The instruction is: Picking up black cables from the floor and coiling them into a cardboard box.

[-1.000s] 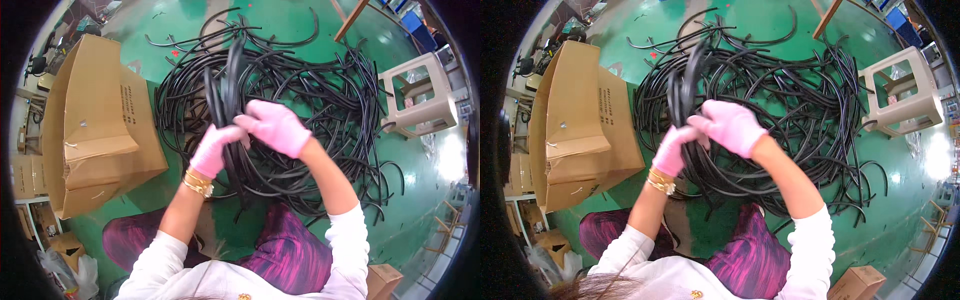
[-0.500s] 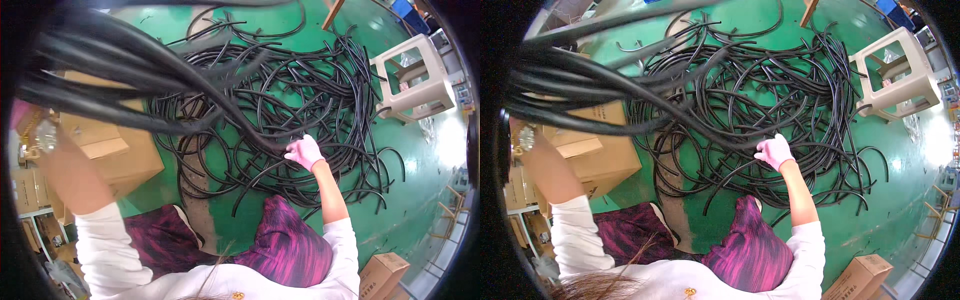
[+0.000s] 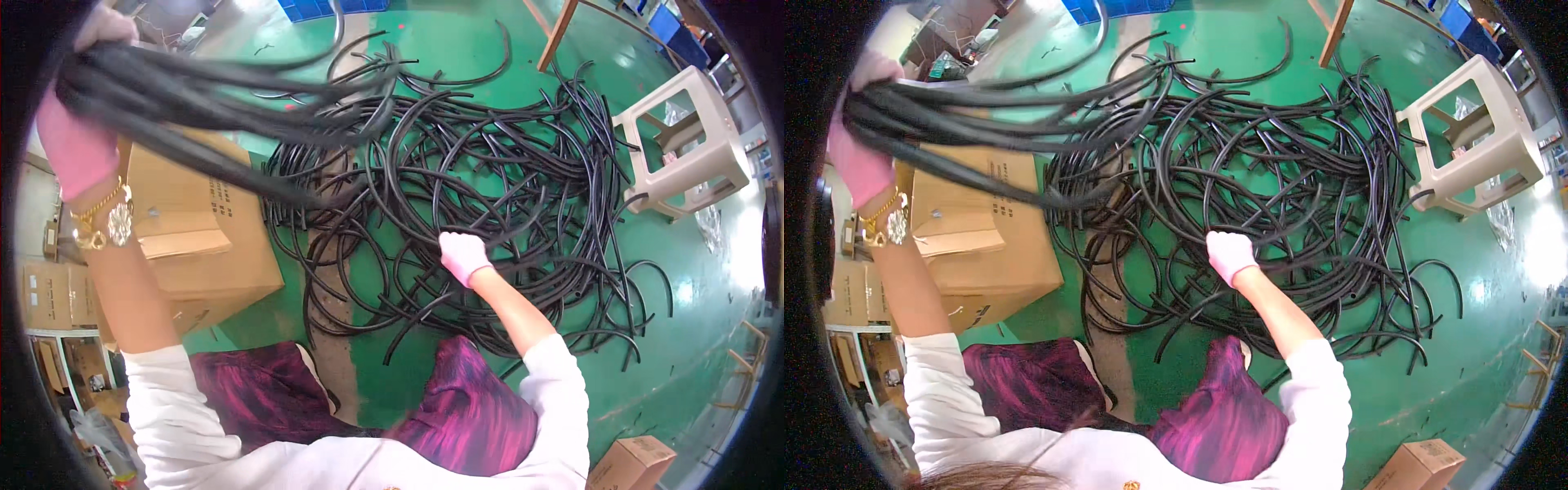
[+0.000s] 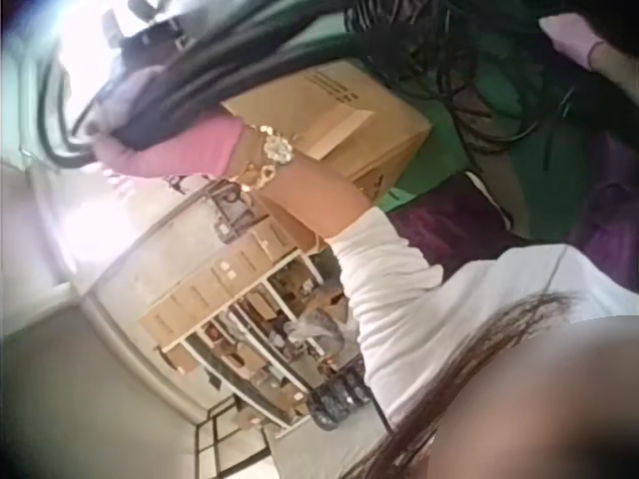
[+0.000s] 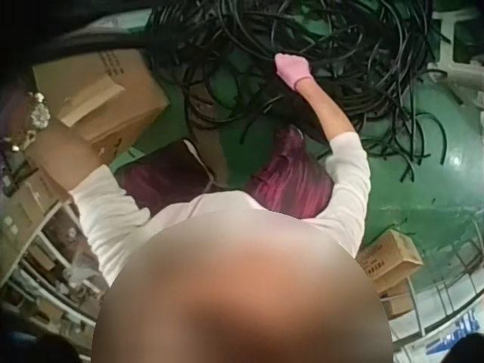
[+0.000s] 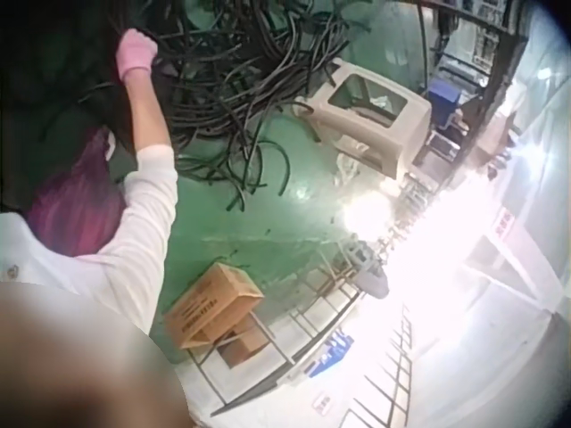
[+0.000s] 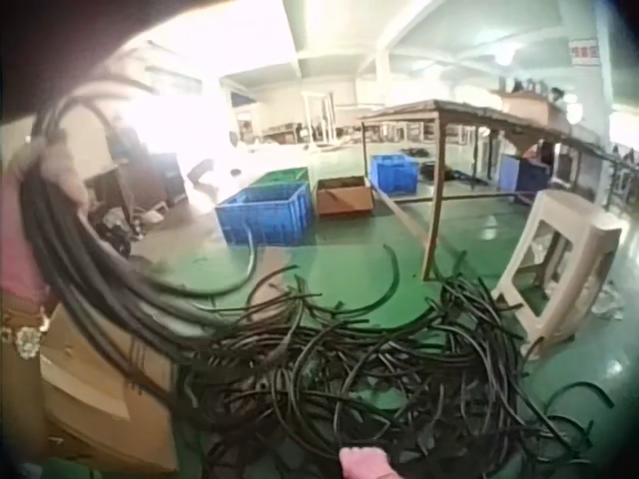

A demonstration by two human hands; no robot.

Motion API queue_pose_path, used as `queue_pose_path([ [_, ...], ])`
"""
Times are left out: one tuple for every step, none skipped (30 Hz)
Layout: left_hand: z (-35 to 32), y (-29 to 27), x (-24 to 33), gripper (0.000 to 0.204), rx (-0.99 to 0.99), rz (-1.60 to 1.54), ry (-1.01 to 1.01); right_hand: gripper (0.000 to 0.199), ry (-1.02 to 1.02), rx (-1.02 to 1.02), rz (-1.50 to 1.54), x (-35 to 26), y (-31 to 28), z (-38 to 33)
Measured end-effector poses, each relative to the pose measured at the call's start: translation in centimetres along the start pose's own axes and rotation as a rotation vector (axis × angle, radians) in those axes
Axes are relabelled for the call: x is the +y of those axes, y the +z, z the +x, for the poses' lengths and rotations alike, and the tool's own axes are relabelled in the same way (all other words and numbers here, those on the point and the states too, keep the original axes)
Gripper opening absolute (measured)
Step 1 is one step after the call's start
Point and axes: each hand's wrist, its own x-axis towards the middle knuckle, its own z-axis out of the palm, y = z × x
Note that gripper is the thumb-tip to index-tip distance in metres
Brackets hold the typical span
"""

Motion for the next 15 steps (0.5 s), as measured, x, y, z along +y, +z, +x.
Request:
queue_pose_path([
  [0.3, -1.3, 0.4, 0.007, -0.086, -0.598, -0.295, 0.015, 0.036, -0.005, 0.077, 0.2, -2.0, -0.7],
  [0.3, -2.2, 1.0, 0.007, -0.085, -0.593, -0.284, 0.015, 0.099, 0.042, 0.113, 0.4, -4.7, -1.3],
  [-0.1, -2.9, 1.7, 0.01, -0.131, -0.788, -0.415, 0.015, 0.117, 0.193, 0.184, 1.1, -8.0, -2.1],
  [-0.7, -3.3, 1.4, 0.014, -0.178, -1.008, -0.553, 0.014, 0.247, 0.197, 0.125, 2.3, -11.8, -3.1],
  [-1.2, -4.1, 2.1, 0.016, -0.156, -0.986, -0.56, 0.013, 0.221, 0.406, 0.093, 2.4, -15.2, -3.8],
  [-1.8, -4.7, 2.5, 0.018, -0.136, -0.985, -0.564, 0.013, 0.228, 0.588, 0.207, 3.3, -18.1, -4.6],
  [-2.4, -4.8, 2.5, 0.017, -0.108, -1.012, -0.58, 0.014, 0.327, 0.596, 0.267, 3.5, -21.3, -5.6],
  [-3.2, -4.8, 2.1, 0.018, -0.08, -1.048, -0.595, 0.013, 0.307, 0.656, 0.415, 4.2, -23.2, -6.7],
  [-3.8, -4.8, 2.1, 0.018, -0.076, -1.044, -0.598, 0.013, 0.286, 0.696, 0.503, 3.9, -24.5, -7.3],
  [-4.4, -4.7, 1.6, 0.022, -0.042, -1.052, -0.619, 0.012, 0.32, 0.731, 0.479, 3.2, -25.7, -7.8],
  [-5.0, -4.2, 1.4, 0.028, -0.009, -1.058, -0.641, 0.012, 0.316, 0.795, 0.466, 3.1, -25.9, -7.7],
  [-5.5, -3.7, 1.2, 0.028, -0.006, -1.057, -0.643, 0.013, 0.309, 0.857, 0.456, 2.7, -26.2, -7.4],
  [-6.1, -3.0, 1.1, 0.032, -0.005, -1.077, -0.659, 0.018, 0.424, 0.778, 0.397, 2.0, -26.6, -6.6],
  [-6.9, -2.2, 1.0, 0.037, -0.004, -1.105, -0.673, 0.023, 0.451, 0.711, 0.367, 2.1, -26.3, -5.4],
  [-7.7, -1.8, 1.3, 0.037, 0.014, -1.041, -0.652, 0.024, 0.405, 0.653, 0.357, 2.4, -24.9, -3.4],
])
